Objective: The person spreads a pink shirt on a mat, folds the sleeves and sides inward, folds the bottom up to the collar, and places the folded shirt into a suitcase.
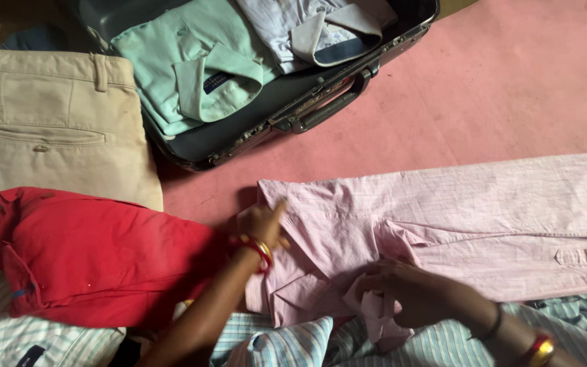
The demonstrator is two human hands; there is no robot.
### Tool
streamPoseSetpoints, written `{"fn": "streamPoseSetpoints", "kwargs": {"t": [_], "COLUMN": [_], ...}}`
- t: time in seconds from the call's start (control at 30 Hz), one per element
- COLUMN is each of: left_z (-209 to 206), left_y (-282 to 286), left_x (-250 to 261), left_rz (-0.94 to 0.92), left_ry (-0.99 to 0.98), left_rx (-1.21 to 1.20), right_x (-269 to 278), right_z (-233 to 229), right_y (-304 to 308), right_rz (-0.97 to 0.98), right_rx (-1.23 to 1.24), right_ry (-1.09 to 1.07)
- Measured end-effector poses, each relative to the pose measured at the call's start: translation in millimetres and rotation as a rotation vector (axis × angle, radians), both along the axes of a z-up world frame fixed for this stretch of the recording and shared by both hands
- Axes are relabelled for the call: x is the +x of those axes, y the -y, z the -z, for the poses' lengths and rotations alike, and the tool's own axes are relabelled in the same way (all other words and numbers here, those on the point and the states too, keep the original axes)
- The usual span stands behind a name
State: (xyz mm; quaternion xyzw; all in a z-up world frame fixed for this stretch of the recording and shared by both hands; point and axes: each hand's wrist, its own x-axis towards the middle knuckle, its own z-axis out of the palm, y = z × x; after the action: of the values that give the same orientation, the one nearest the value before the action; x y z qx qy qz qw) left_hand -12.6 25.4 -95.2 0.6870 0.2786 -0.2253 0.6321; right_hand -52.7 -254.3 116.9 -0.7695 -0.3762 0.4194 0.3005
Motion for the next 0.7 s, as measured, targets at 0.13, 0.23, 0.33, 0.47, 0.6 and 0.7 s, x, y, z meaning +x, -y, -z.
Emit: {"fn": "streamPoseSetpoints", "kwargs": {"t": [0.13,0.23,0.33,0.47,0.6,0.7], "left_z": [-57.1,-71.9,-51.7,-14.3,-21.9,-49.5], "left_y": [-22.6,-21.0,-28.5,-33.5,-18.4,11.6], "left_x": [29.5,44.0,42.8,27.6,19.3,-2.7], "left_rz": [-0.017,-0.061,-0.204,-0.373,-0.354,-0.067], "left_ry": [0.029,0.041,0.142,0.222,0.53,0.805], "left_rx": [0.319,0.247,0.026,-0.014,0.491,0.684], "right_x": [35.7,60.7,72.9,80.7,81.2,66.1], "right_z": [-15.5,-2.4,34.0,94.4,120.0,123.5], "right_y": [2.0,-1.5,3.1,14.1,14.5,-8.9], "right_rz": [0.058,0.332,0.574,1.031,1.233,0.996], "right_rx": [0.18,0.09,0.138,0.378,0.306,0.122], "right_ry": [-0.048,-0.052,-0.148,-0.452,-0.35,0.389]}}
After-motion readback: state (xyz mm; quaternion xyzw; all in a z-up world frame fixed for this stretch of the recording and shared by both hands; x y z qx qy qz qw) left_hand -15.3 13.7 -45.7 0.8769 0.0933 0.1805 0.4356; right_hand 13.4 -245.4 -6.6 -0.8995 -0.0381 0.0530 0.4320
